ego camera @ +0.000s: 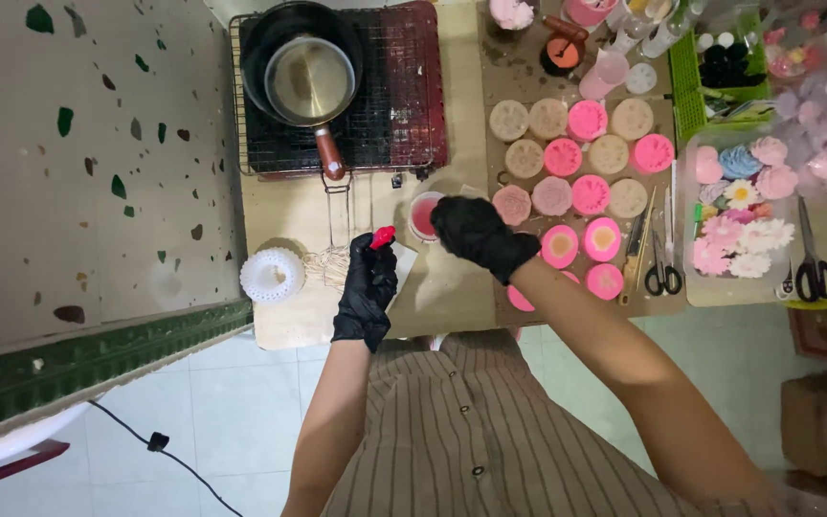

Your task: Preparing and pouring wax into silicone molds to create candles.

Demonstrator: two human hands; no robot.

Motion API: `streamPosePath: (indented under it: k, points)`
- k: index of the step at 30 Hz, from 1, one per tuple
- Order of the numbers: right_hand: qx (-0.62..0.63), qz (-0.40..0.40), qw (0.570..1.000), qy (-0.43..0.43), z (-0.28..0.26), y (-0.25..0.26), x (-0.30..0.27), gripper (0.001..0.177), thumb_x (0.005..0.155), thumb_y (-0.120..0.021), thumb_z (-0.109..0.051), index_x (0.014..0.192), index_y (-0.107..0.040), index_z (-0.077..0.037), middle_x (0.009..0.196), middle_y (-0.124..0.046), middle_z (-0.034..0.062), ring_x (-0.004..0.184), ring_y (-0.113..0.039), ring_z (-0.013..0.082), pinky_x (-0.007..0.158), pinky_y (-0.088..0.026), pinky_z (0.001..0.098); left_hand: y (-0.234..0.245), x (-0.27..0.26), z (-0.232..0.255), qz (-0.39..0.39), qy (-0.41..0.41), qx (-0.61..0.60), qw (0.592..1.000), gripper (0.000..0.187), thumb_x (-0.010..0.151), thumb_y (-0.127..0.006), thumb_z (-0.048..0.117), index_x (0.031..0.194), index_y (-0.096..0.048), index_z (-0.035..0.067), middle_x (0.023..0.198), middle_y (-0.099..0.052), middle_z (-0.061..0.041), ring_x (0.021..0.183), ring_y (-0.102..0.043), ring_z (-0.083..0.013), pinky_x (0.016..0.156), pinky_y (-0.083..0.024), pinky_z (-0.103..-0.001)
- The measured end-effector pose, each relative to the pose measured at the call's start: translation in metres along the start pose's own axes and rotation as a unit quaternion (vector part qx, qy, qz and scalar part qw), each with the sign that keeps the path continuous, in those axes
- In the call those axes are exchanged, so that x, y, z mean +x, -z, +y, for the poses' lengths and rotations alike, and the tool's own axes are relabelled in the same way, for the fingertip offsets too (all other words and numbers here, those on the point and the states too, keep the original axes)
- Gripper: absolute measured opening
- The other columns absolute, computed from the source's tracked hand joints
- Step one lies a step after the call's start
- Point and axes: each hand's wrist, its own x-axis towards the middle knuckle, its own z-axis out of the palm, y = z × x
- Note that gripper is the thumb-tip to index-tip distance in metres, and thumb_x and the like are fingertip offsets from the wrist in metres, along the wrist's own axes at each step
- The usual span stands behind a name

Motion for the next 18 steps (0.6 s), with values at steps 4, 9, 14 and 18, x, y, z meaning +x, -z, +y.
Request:
streamPosePath:
  k: [4, 9, 14, 18]
  points:
    - [0.060, 0.030, 0.997, 0.021, -0.017, 0.030, -0.004, 0.017, 0.100, -0.060, -0.024, 0.096, -0.069, -0.009, 0.090, -0.068, 0.0159, 0.084, -0.067, 0.0389, 0.069, -0.052, 0.0502, -0.004, -0.009, 0.001, -0.025, 0.012, 0.000, 1.000, 0.033, 0.089, -0.073, 0.037, 0.100, -0.070, 0.006, 0.066, -0.055, 0.003, 0.047, -0.043, -0.0053, 0.038, -0.029, -0.018]
    - [0.113, 0.101, 0.988, 0.035, -0.017, 0.084, -0.024, 0.017, 0.100, -0.057, -0.009, 0.112, -0.069, -0.008, 0.098, -0.068, 0.0158, 0.093, -0.067, 0.0361, 0.078, -0.054, 0.0470, -0.006, -0.024, 0.006, -0.065, 0.014, 0.000, 0.998, 0.029, 0.093, -0.072, 0.039, 0.094, -0.068, 0.010, 0.060, -0.048, 0.006, 0.043, -0.040, -0.0064, 0.037, -0.029, -0.020]
    - [0.012, 0.132, 0.988, 0.084, -0.024, 0.125, -0.038, 0.034, 0.088, -0.057, -0.005, 0.120, -0.068, -0.007, 0.105, -0.070, 0.0161, 0.096, -0.065, 0.0365, 0.079, -0.053, 0.0472, -0.016, -0.027, 0.011, -0.027, -0.018, 0.064, 0.997, 0.032, 0.089, -0.068, 0.044, 0.093, -0.069, 0.012, 0.057, -0.047, 0.007, 0.039, -0.036, -0.0061, 0.036, -0.028, -0.020]
    - [0.054, 0.028, 0.998, -0.029, -0.015, 0.101, -0.038, 0.027, 0.095, -0.060, -0.009, 0.120, -0.071, -0.012, 0.093, -0.067, 0.0138, 0.088, -0.066, 0.0332, 0.075, -0.053, 0.0479, -0.020, -0.029, 0.009, -0.013, -0.028, 0.059, 0.998, 0.032, 0.090, -0.070, 0.042, 0.095, -0.070, 0.011, 0.059, -0.048, 0.007, 0.042, -0.038, -0.0057, 0.038, -0.029, -0.019]
